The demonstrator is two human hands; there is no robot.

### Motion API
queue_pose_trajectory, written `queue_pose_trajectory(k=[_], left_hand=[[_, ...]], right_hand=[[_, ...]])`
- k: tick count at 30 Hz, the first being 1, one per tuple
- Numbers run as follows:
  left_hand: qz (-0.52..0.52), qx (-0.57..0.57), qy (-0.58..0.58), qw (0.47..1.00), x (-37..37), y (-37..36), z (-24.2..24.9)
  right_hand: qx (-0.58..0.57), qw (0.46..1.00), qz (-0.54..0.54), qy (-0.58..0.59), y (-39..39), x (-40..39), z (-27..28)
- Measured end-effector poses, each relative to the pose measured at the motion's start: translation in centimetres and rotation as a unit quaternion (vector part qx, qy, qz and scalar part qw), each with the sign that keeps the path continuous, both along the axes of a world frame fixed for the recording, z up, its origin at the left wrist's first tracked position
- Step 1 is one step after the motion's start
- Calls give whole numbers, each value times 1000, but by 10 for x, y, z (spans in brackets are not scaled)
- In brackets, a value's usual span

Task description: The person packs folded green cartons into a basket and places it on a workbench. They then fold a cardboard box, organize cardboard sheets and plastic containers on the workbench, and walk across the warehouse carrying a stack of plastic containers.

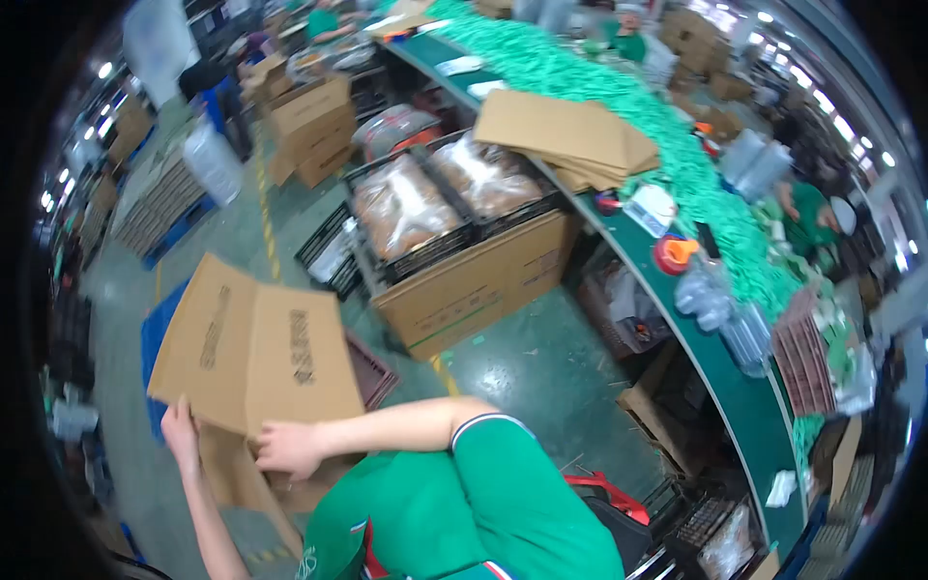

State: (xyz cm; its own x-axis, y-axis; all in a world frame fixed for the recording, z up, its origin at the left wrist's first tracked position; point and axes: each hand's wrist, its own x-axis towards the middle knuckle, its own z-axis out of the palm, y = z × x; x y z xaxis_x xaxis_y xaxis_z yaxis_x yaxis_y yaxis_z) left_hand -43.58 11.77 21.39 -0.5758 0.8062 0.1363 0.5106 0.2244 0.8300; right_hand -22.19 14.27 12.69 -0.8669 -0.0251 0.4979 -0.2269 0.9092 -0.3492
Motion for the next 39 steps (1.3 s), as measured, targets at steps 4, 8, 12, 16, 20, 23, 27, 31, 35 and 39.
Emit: queue_pose_trajectory(k=[4, 8, 12, 16, 20, 23, 27, 31, 35, 39], left_hand=[[35, -9, 24, 999, 17, -5, -2], [19, -9, 8, 1000, 1, 1, -22], [-6, -5, 6, 1000, 19, 8, -20], [-19, -36, 29, 999, 44, 6, -8], [-60, -48, -92, 993, 43, -2, -22], [-128, -77, -150, 977, 36, -15, -23], [-221, -188, -49, 956, 29, -71, 16], [-126, -161, -151, 967, 17, -129, 29], [18, -118, -97, 988, -9, -179, -3], [132, 32, -7, 991, -26, -211, -22]], right_hand=[[-8, 994, 20, -104, 5, 0, 5], [-42, 998, -7, 52, 20, -2, 45], [84, 996, 0, 42, 23, -16, 38], [219, 976, -14, -6, 25, -25, 18], [168, 985, -7, 40, 25, -28, -1], [106, 993, 6, 43, 26, -17, -2], [41, 997, -18, 57, 38, -15, -6], [-5, 996, -37, 83, 52, -9, -5], [-22, 995, -36, 92, 61, -14, -2], [-63, 989, -49, 126, 72, -30, 12]])
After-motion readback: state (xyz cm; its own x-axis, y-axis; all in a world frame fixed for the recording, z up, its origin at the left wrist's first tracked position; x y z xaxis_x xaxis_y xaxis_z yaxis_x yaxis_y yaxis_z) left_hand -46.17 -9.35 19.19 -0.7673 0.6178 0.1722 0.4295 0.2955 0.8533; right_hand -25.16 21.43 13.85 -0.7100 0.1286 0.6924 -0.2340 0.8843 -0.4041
